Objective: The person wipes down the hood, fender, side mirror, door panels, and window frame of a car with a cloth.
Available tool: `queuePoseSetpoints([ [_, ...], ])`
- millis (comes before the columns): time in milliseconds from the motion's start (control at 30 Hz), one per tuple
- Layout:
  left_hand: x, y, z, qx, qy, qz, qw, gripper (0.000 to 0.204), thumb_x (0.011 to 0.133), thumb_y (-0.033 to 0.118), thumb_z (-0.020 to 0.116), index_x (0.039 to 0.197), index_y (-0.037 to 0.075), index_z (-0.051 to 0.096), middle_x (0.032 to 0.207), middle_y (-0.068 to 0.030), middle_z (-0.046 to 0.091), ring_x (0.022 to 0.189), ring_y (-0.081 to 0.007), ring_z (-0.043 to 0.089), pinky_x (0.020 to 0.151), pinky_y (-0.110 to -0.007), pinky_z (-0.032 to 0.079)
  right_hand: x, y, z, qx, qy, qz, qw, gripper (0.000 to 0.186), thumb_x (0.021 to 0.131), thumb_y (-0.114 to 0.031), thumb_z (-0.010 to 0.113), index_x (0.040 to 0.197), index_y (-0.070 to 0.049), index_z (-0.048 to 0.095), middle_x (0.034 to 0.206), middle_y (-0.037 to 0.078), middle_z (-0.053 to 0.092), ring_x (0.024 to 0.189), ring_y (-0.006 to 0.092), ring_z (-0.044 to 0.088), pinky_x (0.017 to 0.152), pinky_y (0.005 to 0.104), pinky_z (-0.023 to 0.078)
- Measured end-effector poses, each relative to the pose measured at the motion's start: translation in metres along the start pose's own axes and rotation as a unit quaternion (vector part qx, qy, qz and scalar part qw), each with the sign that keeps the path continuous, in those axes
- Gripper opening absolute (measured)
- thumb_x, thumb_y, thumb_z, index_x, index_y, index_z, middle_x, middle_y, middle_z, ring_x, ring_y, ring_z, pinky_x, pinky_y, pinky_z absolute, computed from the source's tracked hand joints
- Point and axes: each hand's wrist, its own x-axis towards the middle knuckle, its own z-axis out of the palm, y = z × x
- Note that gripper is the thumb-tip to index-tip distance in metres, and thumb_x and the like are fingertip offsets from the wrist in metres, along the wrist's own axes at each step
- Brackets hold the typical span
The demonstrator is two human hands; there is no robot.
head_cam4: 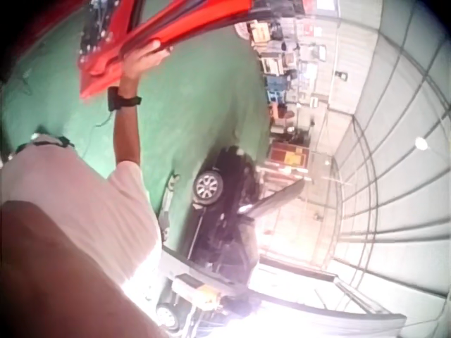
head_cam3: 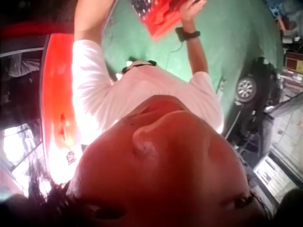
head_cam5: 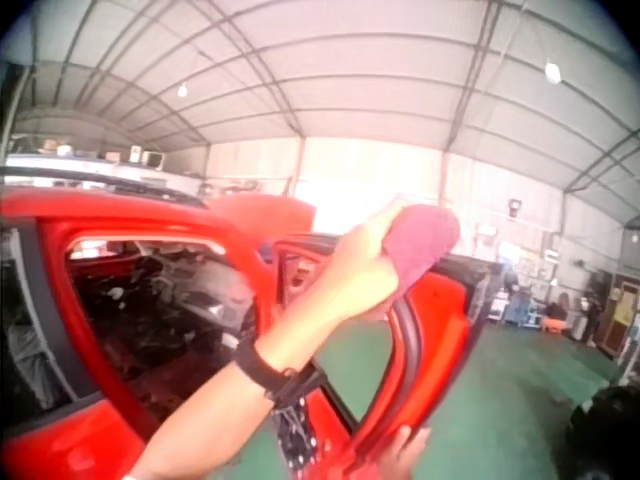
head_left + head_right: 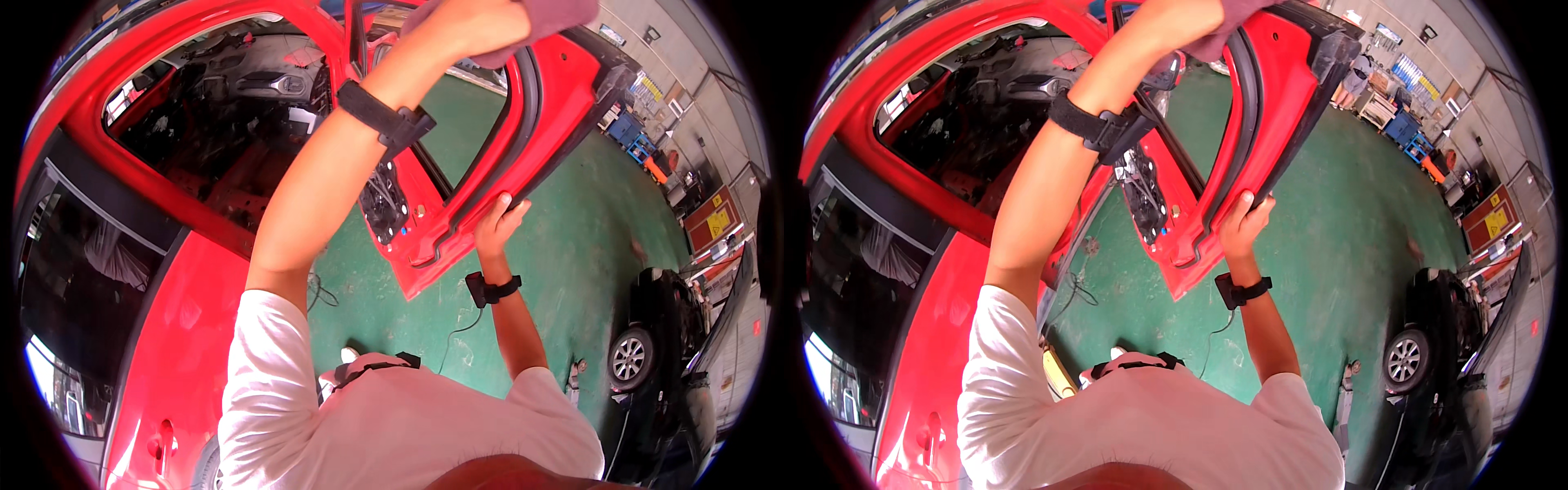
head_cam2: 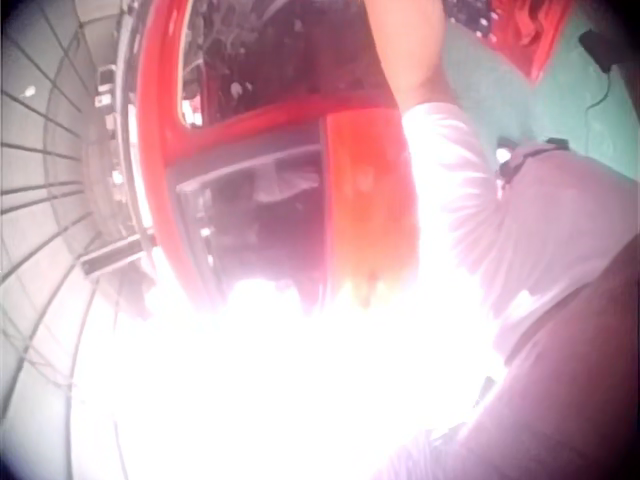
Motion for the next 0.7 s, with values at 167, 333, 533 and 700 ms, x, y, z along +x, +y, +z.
queuePoseSetpoints([
  [167, -0.009, 0.048, 0.019, 0.016, -0.036, 0.058, 0.998, 0.041, 0.086, 0.021, 0.071, 0.123, 0.006, 0.062, 0.114, -0.0206, 0.07, 0.11, -0.0362, 0.067, 0.092, -0.042, 0.052, 0.001, -0.005, -0.004, 0.013, -0.032, 0.008, 0.999, 0.023, 0.107, -0.02, 0.05, 0.108, 0.003, 0.049, 0.102, 0.019, 0.06, 0.087, 0.0325, 0.059, 0.081, 0.0433, 0.046],
  [333, -0.008, 0.038, 0.053, 0.186, 0.039, 0.155, 0.969, 0.044, 0.073, 0.004, 0.065, 0.117, 0.01, 0.061, 0.104, -0.0195, 0.064, 0.105, -0.0423, 0.061, 0.087, -0.047, 0.051, 0.007, -0.019, -0.013, 0.016, -0.078, 0.006, 0.997, 0.026, 0.106, -0.024, 0.056, 0.102, 0.001, 0.05, 0.081, 0.008, 0.056, 0.073, 0.0154, 0.05, 0.069, 0.0347, 0.045],
  [533, -0.024, 0.032, 0.057, 0.095, 0.049, 0.221, 0.97, 0.054, 0.072, -0.009, 0.061, 0.122, 0.011, 0.061, 0.112, -0.0136, 0.062, 0.112, -0.037, 0.058, 0.093, -0.046, 0.046, -0.011, -0.022, -0.045, 0.037, -0.16, 0.129, 0.978, 0.029, 0.103, -0.02, 0.06, 0.121, 0.003, 0.058, 0.093, 0.01, 0.064, 0.08, 0.0181, 0.061, 0.066, 0.0314, 0.048],
  [700, -0.044, 0.022, 0.067, 0.22, 0.103, 0.305, 0.921, 0.064, 0.069, 0.0, 0.07, 0.13, 0.018, 0.061, 0.122, -0.0094, 0.063, 0.117, -0.0313, 0.058, 0.094, -0.045, 0.046, -0.019, -0.02, -0.057, 0.02, -0.192, 0.066, 0.979, 0.047, 0.101, -0.01, 0.059, 0.147, -0.003, 0.05, 0.115, 0.012, 0.067, 0.096, 0.0199, 0.066, 0.064, 0.0301, 0.05],
])
